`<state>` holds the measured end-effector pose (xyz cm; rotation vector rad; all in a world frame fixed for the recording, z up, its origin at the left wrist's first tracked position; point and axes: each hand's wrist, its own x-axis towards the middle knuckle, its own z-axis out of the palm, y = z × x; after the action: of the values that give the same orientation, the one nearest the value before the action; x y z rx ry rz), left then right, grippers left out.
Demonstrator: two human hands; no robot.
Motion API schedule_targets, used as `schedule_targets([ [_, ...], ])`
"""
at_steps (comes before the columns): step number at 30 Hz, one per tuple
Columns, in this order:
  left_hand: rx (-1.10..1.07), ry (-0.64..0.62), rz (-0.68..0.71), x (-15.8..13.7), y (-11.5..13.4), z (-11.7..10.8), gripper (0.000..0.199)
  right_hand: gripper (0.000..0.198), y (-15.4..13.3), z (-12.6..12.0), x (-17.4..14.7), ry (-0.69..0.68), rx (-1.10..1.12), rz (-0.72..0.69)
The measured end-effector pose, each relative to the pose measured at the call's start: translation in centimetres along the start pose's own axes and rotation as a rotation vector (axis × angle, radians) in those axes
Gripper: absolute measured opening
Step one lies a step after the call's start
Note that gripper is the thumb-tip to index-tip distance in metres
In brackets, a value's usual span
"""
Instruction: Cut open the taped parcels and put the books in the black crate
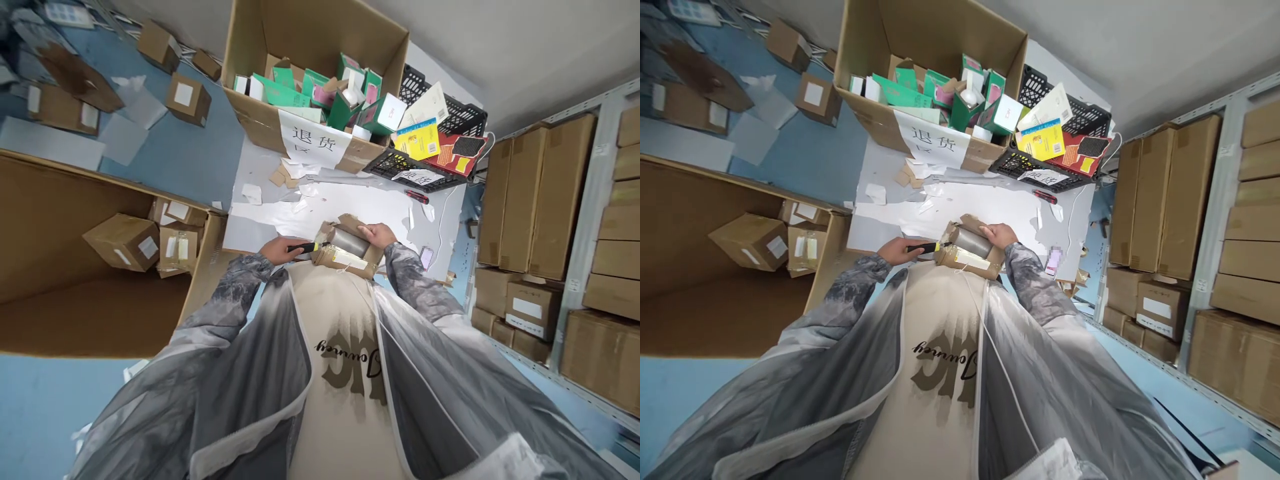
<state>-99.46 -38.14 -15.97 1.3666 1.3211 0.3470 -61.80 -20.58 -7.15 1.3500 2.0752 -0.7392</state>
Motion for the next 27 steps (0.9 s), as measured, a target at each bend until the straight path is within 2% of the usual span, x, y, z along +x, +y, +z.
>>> schedule_targets([
  [2,-0.005,0.034,-0.008,-0.4,0.1,0.5,0.09,0.057,0.0,-0.8,0.1,0.037,-0.04,0.038],
  [5,0.032,0.081,-0.034,-0.5,0.7,1.6,0.08,0.055,-1.2,-0.5,-0.2,0.266,-0.176,0.112],
  [7,0.077,0.115,-0.059,-0.5,1.2,2.4,0.071,0.054,-2.6,0.6,-0.7,0.404,-0.278,0.065],
  [8,0.099,0.131,-0.072,-0.5,1.3,2.7,0.068,0.051,-3.3,1.4,-1.0,0.412,-0.318,-0.003],
  [10,0.136,0.16,-0.098,-0.7,1.6,3.4,0.065,0.048,-4.8,3.1,-1.8,0.321,-0.362,-0.169],
  [12,0.155,0.191,-0.126,-1.0,1.8,4.0,0.063,0.048,-6.1,4.9,-2.8,0.198,-0.359,-0.271],
  [16,0.084,0.246,-0.123,-1.2,1.9,4.8,0.061,0.056,-7.3,7.6,-4.6,0.136,-0.319,-0.236],
  [20,-0.078,0.257,-0.117,-1.1,1.9,5.3,0.068,0.096,-7.0,8.9,-5.2,0.096,-0.334,-0.238],
  [21,-0.114,0.247,-0.131,-1.1,1.9,5.3,0.072,0.1,-6.9,9.0,-5.2,0.097,-0.331,-0.232],
  [23,-0.153,0.232,-0.16,-1.1,2.1,5.4,0.076,0.091,-6.7,9.2,-4.9,0.122,-0.308,-0.222],
  [27,-0.15,0.199,-0.178,-1.2,2.9,5.0,0.073,0.056,-6.7,9.6,-4.6,0.168,-0.259,-0.18],
])
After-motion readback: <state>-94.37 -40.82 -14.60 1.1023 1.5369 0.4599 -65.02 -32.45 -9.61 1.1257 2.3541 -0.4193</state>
